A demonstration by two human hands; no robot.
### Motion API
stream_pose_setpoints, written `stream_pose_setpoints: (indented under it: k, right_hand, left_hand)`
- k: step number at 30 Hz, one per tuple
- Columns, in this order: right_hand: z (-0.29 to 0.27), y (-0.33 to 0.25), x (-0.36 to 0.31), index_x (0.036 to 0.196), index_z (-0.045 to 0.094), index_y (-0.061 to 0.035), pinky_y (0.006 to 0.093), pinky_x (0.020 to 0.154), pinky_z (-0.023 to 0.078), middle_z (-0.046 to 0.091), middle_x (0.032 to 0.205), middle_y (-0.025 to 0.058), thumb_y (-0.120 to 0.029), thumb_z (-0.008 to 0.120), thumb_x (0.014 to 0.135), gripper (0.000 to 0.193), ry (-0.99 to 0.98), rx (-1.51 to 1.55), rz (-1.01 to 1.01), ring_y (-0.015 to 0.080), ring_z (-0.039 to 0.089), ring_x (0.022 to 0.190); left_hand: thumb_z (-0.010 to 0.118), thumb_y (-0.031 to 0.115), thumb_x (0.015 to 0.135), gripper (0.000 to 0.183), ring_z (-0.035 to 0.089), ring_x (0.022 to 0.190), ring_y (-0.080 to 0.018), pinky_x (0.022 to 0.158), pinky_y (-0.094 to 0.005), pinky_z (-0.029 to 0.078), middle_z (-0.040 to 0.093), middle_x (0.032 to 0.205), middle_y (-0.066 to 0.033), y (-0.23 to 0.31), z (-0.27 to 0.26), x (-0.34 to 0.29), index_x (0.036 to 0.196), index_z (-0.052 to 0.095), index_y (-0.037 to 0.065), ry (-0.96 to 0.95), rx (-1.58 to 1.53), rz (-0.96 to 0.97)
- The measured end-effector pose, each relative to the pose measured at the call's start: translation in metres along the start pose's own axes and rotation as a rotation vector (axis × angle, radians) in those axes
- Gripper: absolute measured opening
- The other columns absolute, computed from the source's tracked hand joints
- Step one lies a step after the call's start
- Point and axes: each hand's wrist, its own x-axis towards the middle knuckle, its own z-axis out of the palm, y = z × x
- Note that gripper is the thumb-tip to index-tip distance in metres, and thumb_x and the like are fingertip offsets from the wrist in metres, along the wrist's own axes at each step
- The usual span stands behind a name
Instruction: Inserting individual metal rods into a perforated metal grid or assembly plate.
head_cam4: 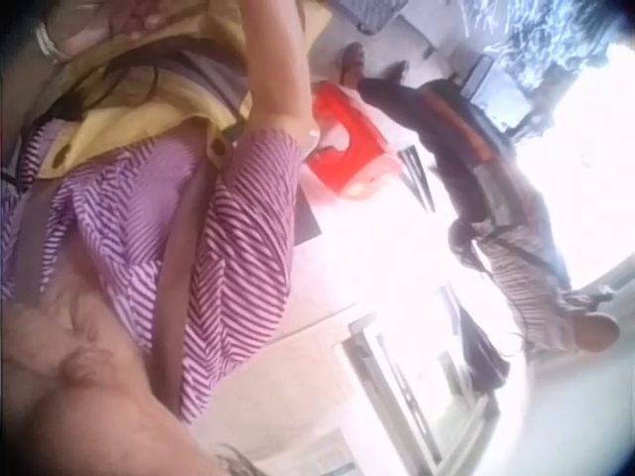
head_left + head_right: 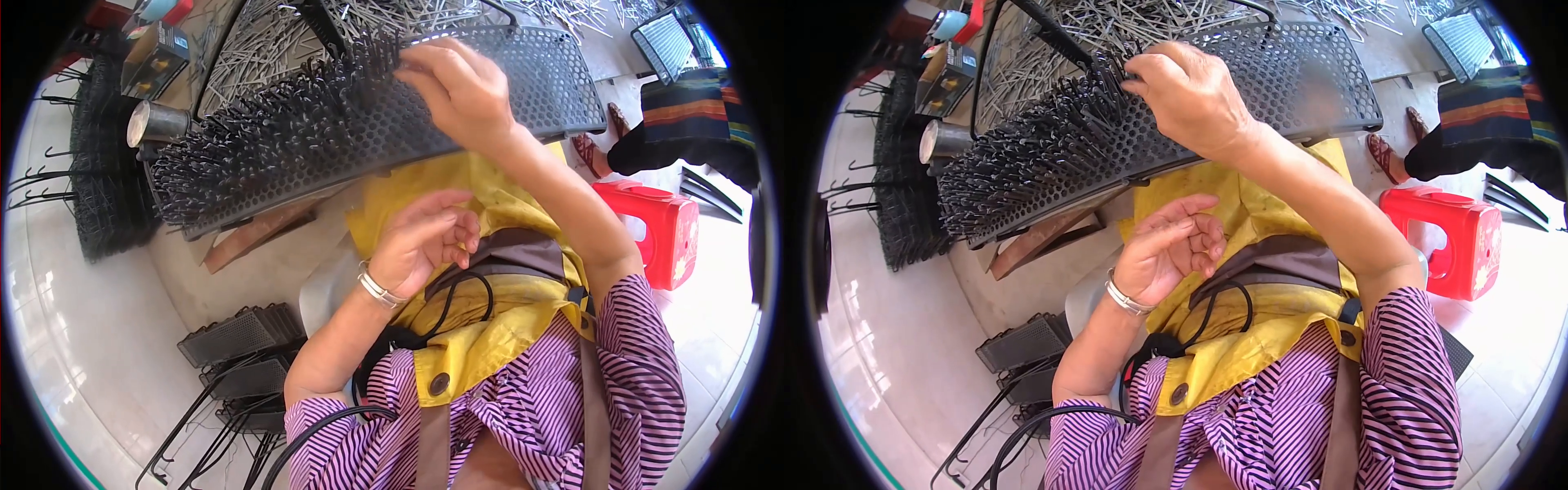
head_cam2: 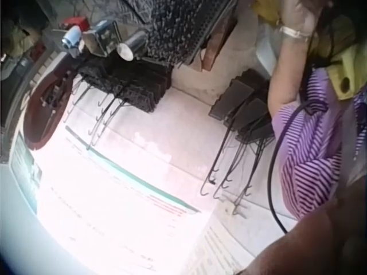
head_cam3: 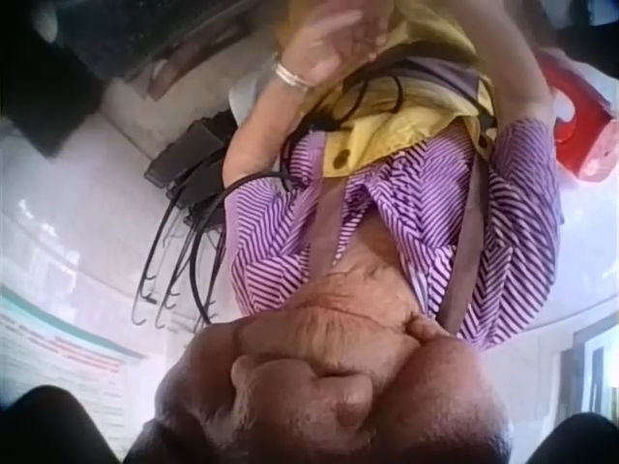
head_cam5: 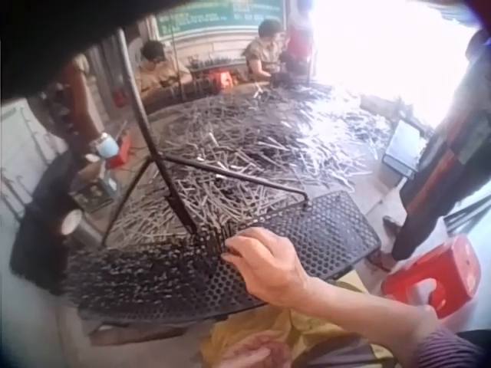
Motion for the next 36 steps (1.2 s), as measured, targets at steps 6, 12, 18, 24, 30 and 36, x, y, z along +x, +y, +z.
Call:
stream_pose_setpoints:
  k: [6, 12, 18, 24, 30, 36]
  right_hand:
    - [0.020, -0.009, -0.005, 0.079, 0.055, -0.0003, 0.0269, 0.048, 0.045, 0.057, 0.065, 0.0114, -0.004, 0.060, 0.070, 0.011, -0.242, 0.335, 0.330, 0.0213, 0.057, 0.054]
    - [0.034, -0.007, 0.002, 0.083, 0.056, -0.0004, 0.0271, 0.049, 0.046, 0.057, 0.064, 0.0113, -0.002, 0.056, 0.072, 0.012, -0.223, 0.354, 0.234, 0.0177, 0.057, 0.052]
    - [0.010, 0.000, 0.003, 0.085, 0.056, -0.0013, 0.0254, 0.050, 0.046, 0.058, 0.064, 0.0104, -0.002, 0.055, 0.073, 0.012, -0.272, 0.419, 0.332, 0.0164, 0.058, 0.053]
    - [-0.070, 0.035, -0.003, 0.086, 0.057, -0.0015, 0.0200, 0.048, 0.045, 0.060, 0.065, 0.0053, -0.003, 0.054, 0.075, 0.011, -0.190, 0.313, 0.553, 0.0098, 0.057, 0.052]
    - [-0.140, 0.114, -0.036, 0.087, 0.057, 0.0013, 0.0184, 0.044, 0.042, 0.059, 0.069, 0.0054, -0.001, 0.052, 0.077, 0.011, 0.098, 0.323, 0.893, 0.0069, 0.052, 0.053]
    - [-0.159, 0.216, -0.111, 0.084, 0.056, 0.0029, 0.0195, 0.044, 0.042, 0.057, 0.065, 0.0060, -0.004, 0.050, 0.077, 0.011, 0.017, -0.043, 0.978, 0.0080, 0.051, 0.051]
  left_hand:
    - [0.043, 0.013, 0.082, 0.034, 0.054, 0.077, -0.0213, 0.059, -0.0291, 0.046, 0.054, 0.090, -0.0135, 0.000, -0.003, 0.001, 0.113, 0.041, 0.001, -0.016, -0.017, -0.015]
    - [0.045, 0.012, 0.082, 0.030, 0.054, 0.072, -0.0180, 0.057, -0.0274, 0.045, 0.054, 0.085, -0.0118, 0.006, 0.004, 0.001, 0.109, 0.043, 0.001, 0.045, -0.012, 0.000]
    - [0.046, 0.017, 0.081, 0.038, 0.053, 0.078, -0.0213, 0.061, -0.0287, 0.045, 0.053, 0.092, -0.0129, 0.004, -0.005, 0.000, 0.115, 0.040, 0.002, 0.031, 0.062, -0.008]
    - [0.051, 0.019, 0.079, 0.041, 0.053, 0.078, -0.0222, 0.061, -0.0303, 0.045, 0.053, 0.092, -0.0126, 0.002, -0.015, 0.000, 0.115, 0.041, 0.003, 0.093, 0.084, 0.051]
    - [0.050, 0.018, 0.080, 0.036, 0.053, 0.080, -0.0231, 0.062, -0.0313, 0.046, 0.054, 0.090, -0.0130, -0.001, -0.021, 0.002, 0.112, 0.044, 0.002, 0.212, 0.212, 0.103]
    - [0.046, 0.009, 0.082, 0.029, 0.056, 0.076, -0.0200, 0.062, -0.0296, 0.048, 0.055, 0.088, -0.0127, 0.021, 0.040, 0.026, 0.109, 0.046, -0.001, 0.154, 0.302, 0.019]
